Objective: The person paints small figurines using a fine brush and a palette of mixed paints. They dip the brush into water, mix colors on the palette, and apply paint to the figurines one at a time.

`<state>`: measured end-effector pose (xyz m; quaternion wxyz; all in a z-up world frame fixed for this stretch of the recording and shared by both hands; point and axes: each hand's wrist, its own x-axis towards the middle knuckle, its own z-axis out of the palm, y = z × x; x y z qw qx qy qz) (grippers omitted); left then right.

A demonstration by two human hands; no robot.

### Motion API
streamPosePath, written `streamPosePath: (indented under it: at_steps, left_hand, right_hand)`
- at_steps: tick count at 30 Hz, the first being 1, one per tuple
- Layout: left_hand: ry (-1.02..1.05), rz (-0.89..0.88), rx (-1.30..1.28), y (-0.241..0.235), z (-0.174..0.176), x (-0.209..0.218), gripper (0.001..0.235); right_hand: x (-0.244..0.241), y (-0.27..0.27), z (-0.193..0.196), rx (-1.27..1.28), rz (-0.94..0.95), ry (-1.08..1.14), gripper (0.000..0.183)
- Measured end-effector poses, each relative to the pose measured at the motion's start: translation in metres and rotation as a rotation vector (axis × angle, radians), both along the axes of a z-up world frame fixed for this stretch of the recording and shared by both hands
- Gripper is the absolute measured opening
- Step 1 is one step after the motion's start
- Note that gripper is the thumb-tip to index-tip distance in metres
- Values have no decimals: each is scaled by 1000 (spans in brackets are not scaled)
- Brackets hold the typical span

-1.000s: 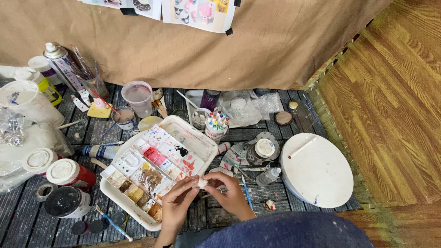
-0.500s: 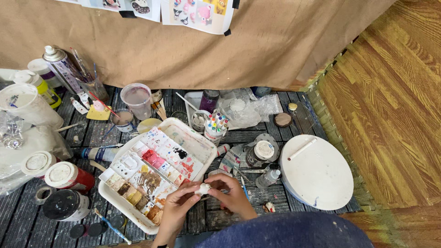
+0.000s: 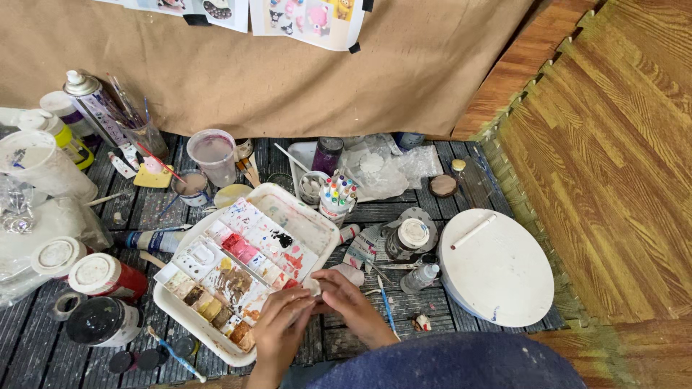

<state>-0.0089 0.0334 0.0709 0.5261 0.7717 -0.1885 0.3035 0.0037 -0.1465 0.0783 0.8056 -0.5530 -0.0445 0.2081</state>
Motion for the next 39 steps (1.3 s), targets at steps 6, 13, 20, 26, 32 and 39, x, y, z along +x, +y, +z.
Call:
streamPosePath:
  at_steps: [6, 13, 20, 26, 32, 39]
  left_hand:
    - [-30, -45, 20, -1, 8, 0, 37]
    - [37, -6, -20, 3, 4, -4, 30]
    - [50, -42, 78, 20, 4, -13, 27]
    - [-27, -25, 312, 20, 0, -31, 32]
    - [134, -28, 202, 49, -17, -43, 26]
    - [210, 191, 236, 92, -24, -50, 21]
  right_hand:
    - [-1, -1, 5, -8, -55, -23, 29]
    - [12, -16, 3, -220, -129, -220, 31]
    - [43, -29, -1, -348, -274, -393, 35]
    - [66, -17, -12, -574, -280, -392, 30]
    - [76, -7, -39, -428, -221, -501, 31]
    - [76, -6, -51, -391, -211, -499, 33]
